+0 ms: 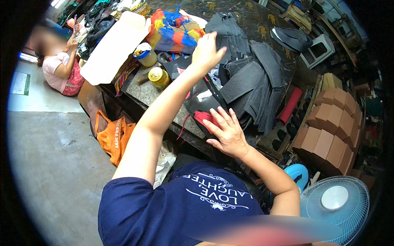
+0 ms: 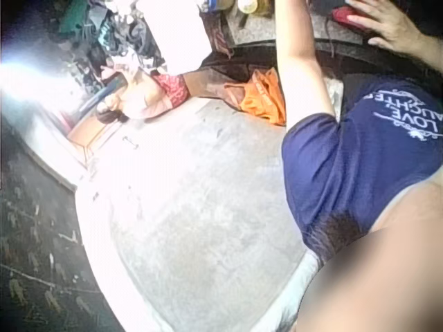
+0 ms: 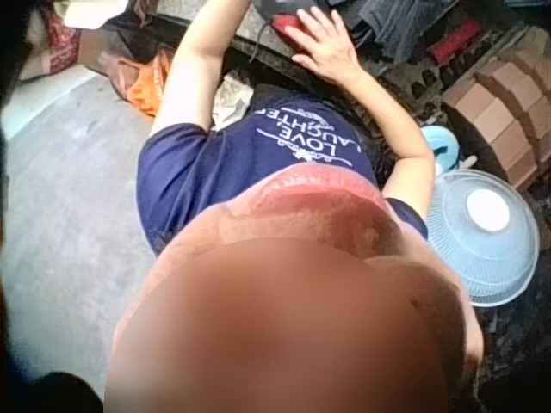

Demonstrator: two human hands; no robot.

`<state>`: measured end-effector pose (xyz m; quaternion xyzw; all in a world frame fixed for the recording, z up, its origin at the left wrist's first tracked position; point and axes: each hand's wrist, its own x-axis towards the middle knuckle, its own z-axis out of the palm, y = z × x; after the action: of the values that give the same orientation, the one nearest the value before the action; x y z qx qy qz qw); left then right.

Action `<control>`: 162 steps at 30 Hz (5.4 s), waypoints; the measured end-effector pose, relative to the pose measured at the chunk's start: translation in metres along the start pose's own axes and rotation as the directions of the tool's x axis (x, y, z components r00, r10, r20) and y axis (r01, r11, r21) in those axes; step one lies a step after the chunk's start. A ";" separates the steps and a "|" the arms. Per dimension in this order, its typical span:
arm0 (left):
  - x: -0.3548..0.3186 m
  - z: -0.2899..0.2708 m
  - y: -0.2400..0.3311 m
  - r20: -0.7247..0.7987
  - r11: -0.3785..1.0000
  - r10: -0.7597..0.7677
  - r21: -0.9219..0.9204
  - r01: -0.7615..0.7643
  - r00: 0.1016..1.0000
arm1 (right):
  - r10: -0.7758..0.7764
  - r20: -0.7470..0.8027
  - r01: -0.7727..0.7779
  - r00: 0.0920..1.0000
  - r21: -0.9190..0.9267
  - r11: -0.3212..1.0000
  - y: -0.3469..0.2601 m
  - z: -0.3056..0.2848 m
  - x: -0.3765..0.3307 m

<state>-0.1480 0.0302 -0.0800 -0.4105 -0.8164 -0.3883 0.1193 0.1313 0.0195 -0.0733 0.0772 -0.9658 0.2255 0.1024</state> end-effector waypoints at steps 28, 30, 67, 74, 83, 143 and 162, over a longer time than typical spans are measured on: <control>-0.053 0.009 0.192 0.280 0.580 0.429 -0.814 -0.024 0.859 | 0.860 -0.366 0.133 0.355 0.931 0.341 0.097 -0.111 -0.056; -0.049 0.035 0.181 0.253 0.717 0.610 -0.578 -0.388 0.751 | 0.936 -0.256 0.116 0.243 0.965 0.234 0.104 -0.114 -0.090; -0.038 -0.024 0.190 0.453 0.468 0.095 -0.806 0.362 0.886 | 0.596 -0.662 -0.096 0.454 0.628 0.772 0.056 -0.153 -0.047; -0.076 -0.066 0.186 0.474 0.608 0.042 -0.711 0.354 0.879 | 0.504 -0.701 -0.362 0.505 0.358 0.861 0.056 -0.137 -0.016; -0.104 -0.067 0.169 0.477 -0.163 -0.091 -0.873 0.460 0.874 | 0.608 -0.594 -0.371 0.527 0.483 0.793 0.054 -0.094 0.006; 0.084 0.067 -0.054 0.145 0.884 -0.466 0.097 0.456 0.873 | 0.303 -0.122 -0.262 0.945 0.270 0.927 -0.016 -0.068 -0.053; 0.095 -0.025 0.014 -0.228 0.999 -0.028 -0.036 0.021 0.973 | 0.376 -0.383 -0.248 0.844 0.342 0.906 0.014 -0.097 -0.047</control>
<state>-0.2005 0.0719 -0.0064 -0.3548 -0.7956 -0.4481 0.2008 0.1896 0.0805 -0.0045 -0.1217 -0.8749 0.3848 0.2677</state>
